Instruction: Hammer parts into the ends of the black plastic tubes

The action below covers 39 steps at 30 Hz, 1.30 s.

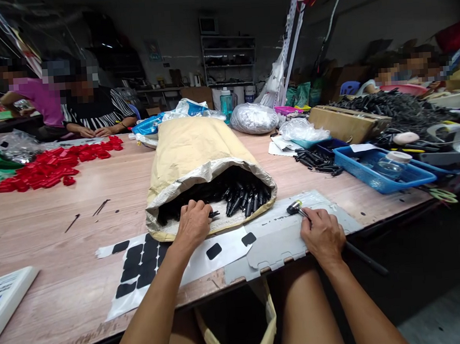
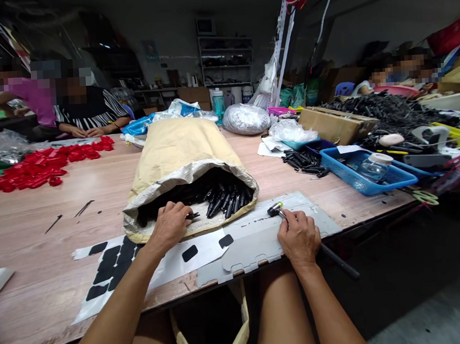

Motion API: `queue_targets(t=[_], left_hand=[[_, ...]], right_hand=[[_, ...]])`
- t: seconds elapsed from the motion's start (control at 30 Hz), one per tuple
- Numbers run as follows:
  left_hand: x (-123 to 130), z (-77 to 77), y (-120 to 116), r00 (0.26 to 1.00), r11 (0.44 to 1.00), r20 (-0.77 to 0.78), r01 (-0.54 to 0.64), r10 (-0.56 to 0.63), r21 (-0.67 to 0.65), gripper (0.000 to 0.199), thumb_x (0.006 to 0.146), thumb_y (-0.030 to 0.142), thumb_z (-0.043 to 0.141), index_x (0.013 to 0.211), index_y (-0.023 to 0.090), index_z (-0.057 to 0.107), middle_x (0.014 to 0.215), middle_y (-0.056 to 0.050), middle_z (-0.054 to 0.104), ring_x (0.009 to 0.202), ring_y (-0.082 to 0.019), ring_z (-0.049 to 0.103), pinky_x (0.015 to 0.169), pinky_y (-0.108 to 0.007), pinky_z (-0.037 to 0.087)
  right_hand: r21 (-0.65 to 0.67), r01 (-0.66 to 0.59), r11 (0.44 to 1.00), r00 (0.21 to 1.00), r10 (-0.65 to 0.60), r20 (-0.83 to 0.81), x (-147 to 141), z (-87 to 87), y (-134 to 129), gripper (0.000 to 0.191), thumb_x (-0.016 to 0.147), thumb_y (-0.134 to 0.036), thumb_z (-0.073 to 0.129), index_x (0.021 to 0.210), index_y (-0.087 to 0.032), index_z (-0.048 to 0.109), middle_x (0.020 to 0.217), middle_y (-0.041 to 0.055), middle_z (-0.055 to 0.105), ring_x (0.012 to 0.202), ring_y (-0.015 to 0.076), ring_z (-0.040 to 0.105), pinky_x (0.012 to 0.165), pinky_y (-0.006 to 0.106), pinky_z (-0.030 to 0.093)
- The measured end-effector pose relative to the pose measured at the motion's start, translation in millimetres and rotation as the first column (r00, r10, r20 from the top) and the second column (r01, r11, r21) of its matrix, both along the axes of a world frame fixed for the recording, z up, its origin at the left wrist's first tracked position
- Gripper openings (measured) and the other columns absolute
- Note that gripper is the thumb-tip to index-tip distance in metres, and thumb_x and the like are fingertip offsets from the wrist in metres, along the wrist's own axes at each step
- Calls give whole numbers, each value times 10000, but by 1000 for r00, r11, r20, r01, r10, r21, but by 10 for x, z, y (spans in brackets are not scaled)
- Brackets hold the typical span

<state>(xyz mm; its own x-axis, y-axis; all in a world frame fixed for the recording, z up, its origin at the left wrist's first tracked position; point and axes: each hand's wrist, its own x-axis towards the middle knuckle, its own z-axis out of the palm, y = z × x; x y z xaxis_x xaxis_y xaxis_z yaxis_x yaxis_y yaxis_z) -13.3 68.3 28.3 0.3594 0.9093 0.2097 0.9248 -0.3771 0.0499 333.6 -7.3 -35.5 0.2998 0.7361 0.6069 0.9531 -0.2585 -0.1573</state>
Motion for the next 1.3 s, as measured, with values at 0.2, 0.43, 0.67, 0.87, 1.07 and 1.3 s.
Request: queue_targets(t=[0.2, 0.43, 0.67, 0.87, 1.07, 1.3], left_hand=[[228, 89, -513, 959, 946, 214, 233, -186, -225, 196, 875, 122, 639, 1019, 239, 702, 1007, -45, 691, 1024, -280, 540, 861, -411, 365], [104, -215, -677, 847, 949, 521, 240, -101, -206, 357, 814, 241, 759, 1156, 247, 658, 1013, -35, 633, 991, -250, 537, 880, -383, 411], [24, -325, -682, 759, 960, 650, 206, -35, -188, 109, 822, 221, 737, 922, 217, 692, 918, -21, 639, 918, -225, 537, 851, -370, 414], [16, -312, -669, 735, 958, 678, 212, -26, -192, 151, 802, 172, 689, 944, 222, 683, 919, -20, 621, 912, -219, 548, 842, -361, 421], [15, -319, -675, 740, 961, 670, 228, -65, -158, 128, 814, 199, 675, 940, 222, 676, 914, -24, 623, 919, -227, 550, 854, -368, 423], [8, -342, -664, 740, 963, 669, 227, -73, -145, 73, 826, 230, 695, 876, 213, 645, 889, -16, 593, 898, -218, 537, 825, -355, 414]], right_hand=[[0, 8, 1000, 1000, -8, -20, 1, -22, 3, 293, 914, -222, 562, 1156, -225, 728, 1015, 68, 653, 868, 202, 475, 725, 326, 259], [-59, 44, 997, 999, -45, -15, 10, 42, -22, 293, 926, -272, 570, 1171, -217, 721, 1038, 86, 663, 888, 219, 508, 717, 339, 284], [-79, -51, 996, 993, 41, -115, -99, 232, -59, 256, 958, -270, 525, 1110, -186, 712, 1035, 110, 668, 949, 259, 568, 755, 369, 411], [174, -595, 784, 667, 603, -438, -856, 558, -295, 278, 1009, -308, 464, 1158, -211, 678, 1020, 80, 692, 955, 200, 652, 866, 328, 521], [93, -760, 644, 544, 707, -451, -1414, 471, -394, 332, 1016, -213, 423, 1265, -244, 641, 997, 62, 690, 904, 173, 665, 849, 297, 540], [99, -750, 654, 569, 715, -407, -1464, 442, -384, 360, 1009, -171, 427, 1306, -239, 620, 1013, 53, 666, 917, 160, 659, 860, 268, 527]])
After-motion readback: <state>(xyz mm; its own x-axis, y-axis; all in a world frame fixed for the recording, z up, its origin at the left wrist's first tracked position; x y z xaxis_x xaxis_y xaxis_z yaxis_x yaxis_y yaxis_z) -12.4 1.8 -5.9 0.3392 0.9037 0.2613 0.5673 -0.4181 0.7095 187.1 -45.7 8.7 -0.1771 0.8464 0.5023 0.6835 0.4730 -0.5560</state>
